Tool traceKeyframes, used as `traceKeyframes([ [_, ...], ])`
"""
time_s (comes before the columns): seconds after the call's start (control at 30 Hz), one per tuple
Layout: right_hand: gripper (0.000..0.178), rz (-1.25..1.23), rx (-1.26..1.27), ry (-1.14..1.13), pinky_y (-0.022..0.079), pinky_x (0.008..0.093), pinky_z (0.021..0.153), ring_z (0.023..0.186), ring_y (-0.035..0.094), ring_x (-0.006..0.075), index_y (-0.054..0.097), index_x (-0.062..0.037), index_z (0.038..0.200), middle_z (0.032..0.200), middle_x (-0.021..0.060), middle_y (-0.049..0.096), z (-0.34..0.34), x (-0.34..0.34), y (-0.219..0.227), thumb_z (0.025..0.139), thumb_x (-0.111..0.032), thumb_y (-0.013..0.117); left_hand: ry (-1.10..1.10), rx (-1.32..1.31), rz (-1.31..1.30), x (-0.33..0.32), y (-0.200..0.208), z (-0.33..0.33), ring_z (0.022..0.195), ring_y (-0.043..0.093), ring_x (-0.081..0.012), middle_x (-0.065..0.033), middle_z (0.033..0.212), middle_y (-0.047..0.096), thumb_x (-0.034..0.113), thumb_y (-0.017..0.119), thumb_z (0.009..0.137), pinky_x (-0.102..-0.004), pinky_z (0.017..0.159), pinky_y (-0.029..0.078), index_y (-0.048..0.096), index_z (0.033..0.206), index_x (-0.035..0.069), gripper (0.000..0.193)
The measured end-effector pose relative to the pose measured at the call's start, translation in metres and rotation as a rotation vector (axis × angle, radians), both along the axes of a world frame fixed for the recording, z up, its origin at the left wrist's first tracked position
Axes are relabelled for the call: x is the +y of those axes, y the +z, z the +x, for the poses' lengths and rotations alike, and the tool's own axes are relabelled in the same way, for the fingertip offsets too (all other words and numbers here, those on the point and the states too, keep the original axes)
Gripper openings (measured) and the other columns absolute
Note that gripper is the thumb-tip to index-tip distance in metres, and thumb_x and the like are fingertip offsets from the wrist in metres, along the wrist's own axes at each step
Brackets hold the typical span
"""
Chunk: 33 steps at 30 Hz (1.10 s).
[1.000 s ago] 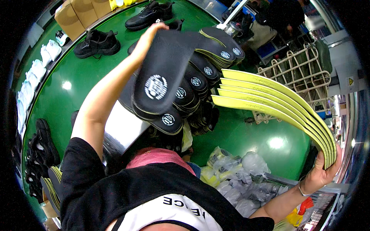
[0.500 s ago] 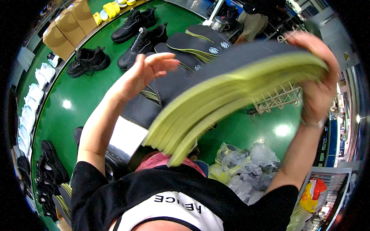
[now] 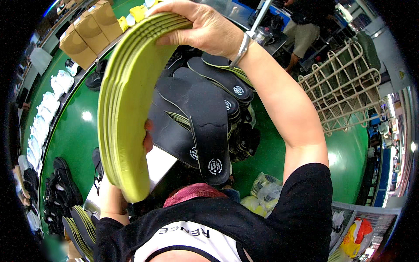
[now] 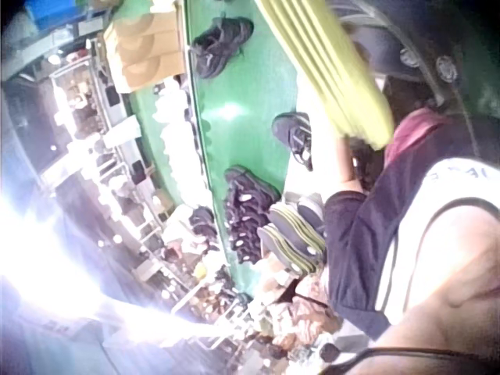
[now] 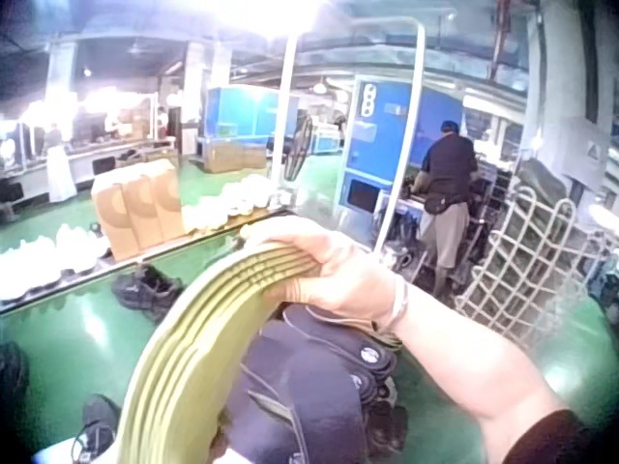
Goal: The person picks up pairs of insoles from stacks and bags, matches them, and inserts each insole into a black shoe on the workbench.
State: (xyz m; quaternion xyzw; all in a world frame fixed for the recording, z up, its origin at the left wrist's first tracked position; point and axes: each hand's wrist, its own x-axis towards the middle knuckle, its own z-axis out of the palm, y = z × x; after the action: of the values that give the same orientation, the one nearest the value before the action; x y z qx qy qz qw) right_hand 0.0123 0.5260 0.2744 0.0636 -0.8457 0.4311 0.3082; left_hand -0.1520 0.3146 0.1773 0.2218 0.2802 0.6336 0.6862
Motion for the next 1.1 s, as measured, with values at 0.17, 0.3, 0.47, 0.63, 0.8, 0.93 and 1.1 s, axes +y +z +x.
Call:
traceKeyframes([
  [0.17,0.068,0.359,-0.417,-0.677,0.033,0.0347,0.094,0.114,0.040,0.0250,0.030,-0.0107,0.128,0.123,0.0155,0.040,0.053,0.079,-0.082,0.071,-0.022,0.065,0.160,0.243,-0.194,-0.003,-0.030,-0.017,0.093,0.053,-0.0171,-0.0107,0.106,0.052,0.023,0.062,0.074,-0.0297,0.081,0.043,0.034,0.122,0.002,0.059],
  [0.3,0.078,0.465,-1.218,-1.205,0.032,0.0425,0.093,0.115,0.037,0.0286,0.033,-0.0223,0.126,0.123,0.0112,0.040,0.133,0.113,-0.154,0.060,-0.049,0.065,0.162,0.434,-0.260,-0.013,-0.068,-0.001,0.101,0.048,-0.0213,-0.0141,0.113,0.047,0.028,0.066,0.070,-0.0308,0.086,0.039,0.028,0.126,0.001,0.073],
  [0.47,0.068,0.452,-1.332,-1.221,0.035,0.0394,0.089,0.108,0.045,0.0278,0.043,-0.0241,0.120,0.118,0.0101,0.047,0.149,0.112,-0.163,0.064,-0.060,0.055,0.049,0.453,-0.334,-0.016,-0.095,0.037,0.095,0.052,-0.0201,-0.0171,0.111,0.047,0.021,0.061,0.075,-0.0295,0.084,0.041,0.014,0.131,0.001,0.076],
  [0.63,0.063,0.431,-1.616,-1.211,0.035,0.0419,0.089,0.108,0.045,0.0271,0.048,-0.0169,0.114,0.116,0.0124,0.048,0.125,0.094,-0.141,0.068,-0.058,0.052,0.193,0.432,-0.405,-0.020,-0.096,0.048,0.086,0.053,-0.0161,-0.0122,0.103,0.045,0.016,0.059,0.077,-0.0256,0.075,0.045,0.015,0.130,-0.002,0.071],
  [0.8,0.044,0.591,-1.008,-1.004,0.039,0.0363,0.085,0.102,0.049,0.0263,0.057,-0.0132,0.103,0.108,0.0113,0.053,0.065,0.079,-0.155,0.074,-0.047,0.053,0.379,0.578,-0.324,-0.023,-0.112,0.062,0.110,0.034,-0.0245,-0.0183,0.119,0.029,0.019,0.061,0.075,-0.0345,0.091,0.033,0.018,0.126,-0.007,0.071],
  [0.93,0.067,0.006,-1.204,-0.672,0.035,0.0328,0.092,0.109,0.045,0.0296,0.036,0.0063,0.120,0.120,0.0218,0.043,-0.009,0.078,-0.188,0.079,-0.045,0.047,0.521,0.874,-0.427,-0.024,-0.115,0.071,0.121,0.015,-0.0307,-0.0197,0.129,0.012,0.029,0.062,0.072,-0.0383,0.100,0.017,0.007,0.129,-0.001,0.085],
  [1.1,0.073,0.026,-1.556,-0.489,0.032,0.0315,0.094,0.112,0.043,0.0287,0.040,0.0063,0.119,0.121,0.0204,0.042,-0.057,0.062,-0.195,0.077,-0.054,0.044,0.440,0.312,-0.580,-0.018,-0.124,0.063,0.127,-0.001,-0.0294,-0.0190,0.135,-0.009,0.036,0.066,0.068,-0.0372,0.102,0.014,-0.007,0.132,0.004,0.103],
])
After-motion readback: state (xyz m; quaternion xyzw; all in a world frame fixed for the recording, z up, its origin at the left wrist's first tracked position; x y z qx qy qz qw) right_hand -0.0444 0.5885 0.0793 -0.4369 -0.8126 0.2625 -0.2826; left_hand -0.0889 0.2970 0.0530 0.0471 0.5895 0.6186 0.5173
